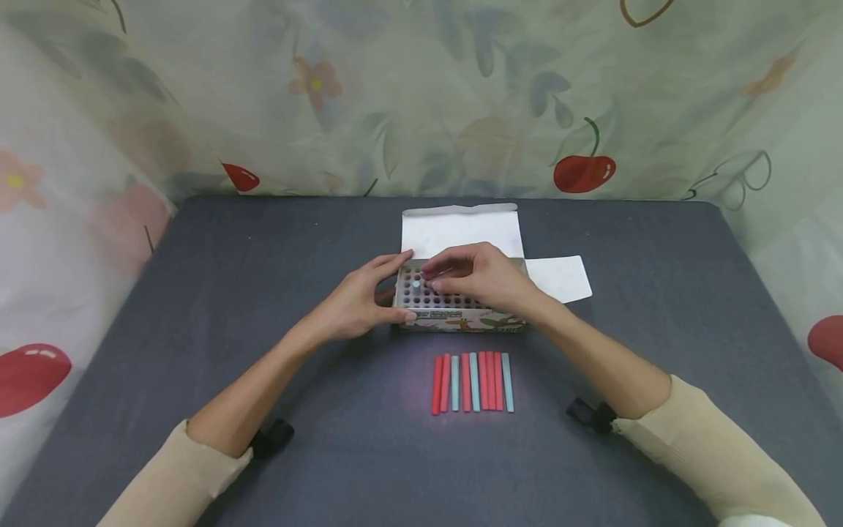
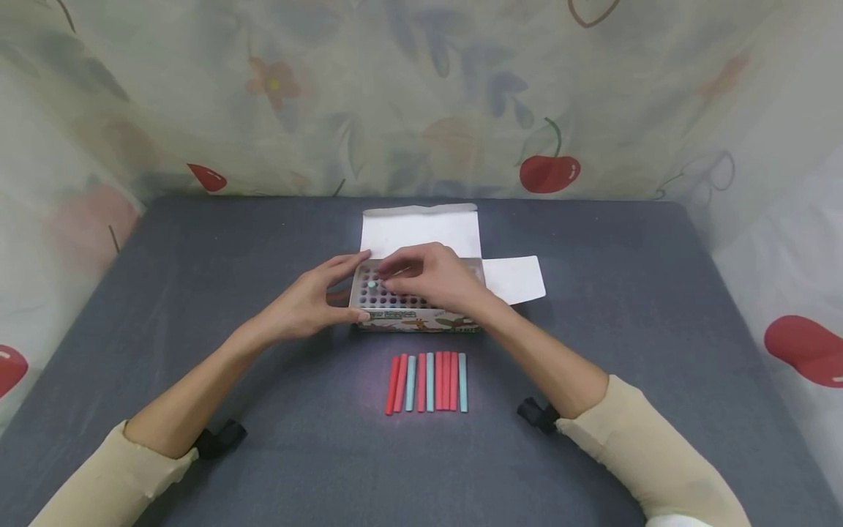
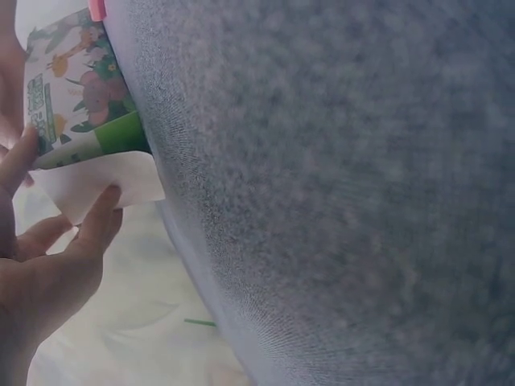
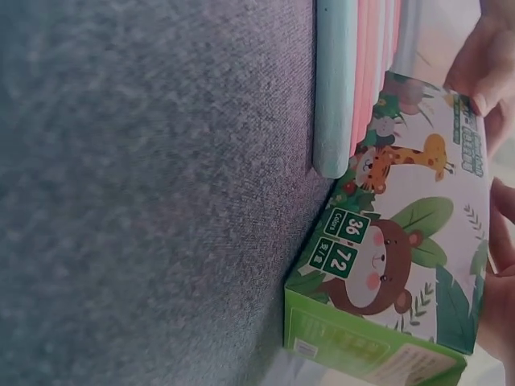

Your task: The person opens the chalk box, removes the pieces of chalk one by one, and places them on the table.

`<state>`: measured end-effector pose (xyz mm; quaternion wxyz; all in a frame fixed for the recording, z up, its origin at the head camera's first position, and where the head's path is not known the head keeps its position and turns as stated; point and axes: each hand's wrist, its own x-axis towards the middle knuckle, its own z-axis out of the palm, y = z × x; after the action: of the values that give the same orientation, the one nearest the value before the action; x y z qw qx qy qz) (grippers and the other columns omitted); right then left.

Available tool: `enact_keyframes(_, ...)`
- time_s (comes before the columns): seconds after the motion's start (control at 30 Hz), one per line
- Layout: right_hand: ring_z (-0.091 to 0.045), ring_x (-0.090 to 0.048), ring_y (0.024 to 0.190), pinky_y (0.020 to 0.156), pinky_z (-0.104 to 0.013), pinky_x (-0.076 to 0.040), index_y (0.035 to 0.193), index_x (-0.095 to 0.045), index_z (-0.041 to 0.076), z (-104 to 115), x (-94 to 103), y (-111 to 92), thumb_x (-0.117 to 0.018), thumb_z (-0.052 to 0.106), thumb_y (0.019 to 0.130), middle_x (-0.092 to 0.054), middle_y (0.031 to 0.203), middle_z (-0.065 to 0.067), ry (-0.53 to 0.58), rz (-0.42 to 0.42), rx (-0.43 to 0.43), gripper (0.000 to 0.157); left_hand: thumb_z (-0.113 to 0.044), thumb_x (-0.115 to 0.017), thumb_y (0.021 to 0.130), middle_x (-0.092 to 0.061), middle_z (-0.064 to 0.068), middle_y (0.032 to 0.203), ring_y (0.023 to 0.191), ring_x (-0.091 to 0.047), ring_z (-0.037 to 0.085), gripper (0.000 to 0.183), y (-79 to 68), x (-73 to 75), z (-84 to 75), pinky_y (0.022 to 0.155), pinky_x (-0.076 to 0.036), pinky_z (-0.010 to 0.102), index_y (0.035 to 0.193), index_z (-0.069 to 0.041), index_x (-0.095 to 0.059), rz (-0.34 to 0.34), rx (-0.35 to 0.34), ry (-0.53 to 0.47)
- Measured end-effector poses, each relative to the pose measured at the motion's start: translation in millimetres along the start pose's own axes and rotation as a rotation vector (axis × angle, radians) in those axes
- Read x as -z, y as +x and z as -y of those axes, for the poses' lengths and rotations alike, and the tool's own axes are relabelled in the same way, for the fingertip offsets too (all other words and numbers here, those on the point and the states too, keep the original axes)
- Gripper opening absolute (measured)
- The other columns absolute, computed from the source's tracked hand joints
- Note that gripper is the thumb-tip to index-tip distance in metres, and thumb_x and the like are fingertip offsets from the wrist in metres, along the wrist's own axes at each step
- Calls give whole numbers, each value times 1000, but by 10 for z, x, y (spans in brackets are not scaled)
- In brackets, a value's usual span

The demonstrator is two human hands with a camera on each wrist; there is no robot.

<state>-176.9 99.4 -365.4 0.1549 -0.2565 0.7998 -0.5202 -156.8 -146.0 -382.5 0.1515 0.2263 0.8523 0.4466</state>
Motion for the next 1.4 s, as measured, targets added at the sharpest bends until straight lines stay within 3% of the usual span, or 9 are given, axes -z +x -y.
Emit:
enact_keyframes(0.27,-15,-70,95,81,-32,-58,115,-74,6,-26,-78,94,-75,8,89,-74,106,-4,-70,38,22,26,-13,-82,84,-29,11,157,139,-42,27,93,-2,-4,-6,106,-48,36,159,-18,-26,13,4,8)
enact_keyframes(0.63,-10,-67,91,71,-30,-53,111,-79,18,-9,-124,129,-78,21,88,-75,105,3,-223,31,-61,23,-14,-81,85,-27,11,159,138,-43,29,92,-13,1,-16,105,-49,36,159,-18,-27,17,-13,7)
enact_keyframes(0.9,-11,-60,71,55,-27,-40,114,-78,22,5,-164,143,-77,24,89,-75,106,4,-352,21,-42,25,-15,-80,86,-27,12,159,138,-43,30,92,-7,-6,-5,104,-50,36,159,-18,-25,14,-6,32)
enact_keyframes(1.1,-9,-67,86,65,-27,-52,114,-78,16,17,-188,129,-79,23,88,-75,104,2,-375,1,-4,27,-16,-80,86,-26,11,159,138,-42,29,92,-11,-1,-12,104,-50,36,159,-18,-25,11,-8,32)
enact_keyframes(1.4,-8,-66,82,71,-28,-55,108,-78,13,2,-218,113,-75,21,92,-75,97,3,-443,-38,56,18,-15,-81,85,-26,11,159,140,-40,27,92,1,-6,-19,105,-49,36,159,-18,-26,8,-3,22)
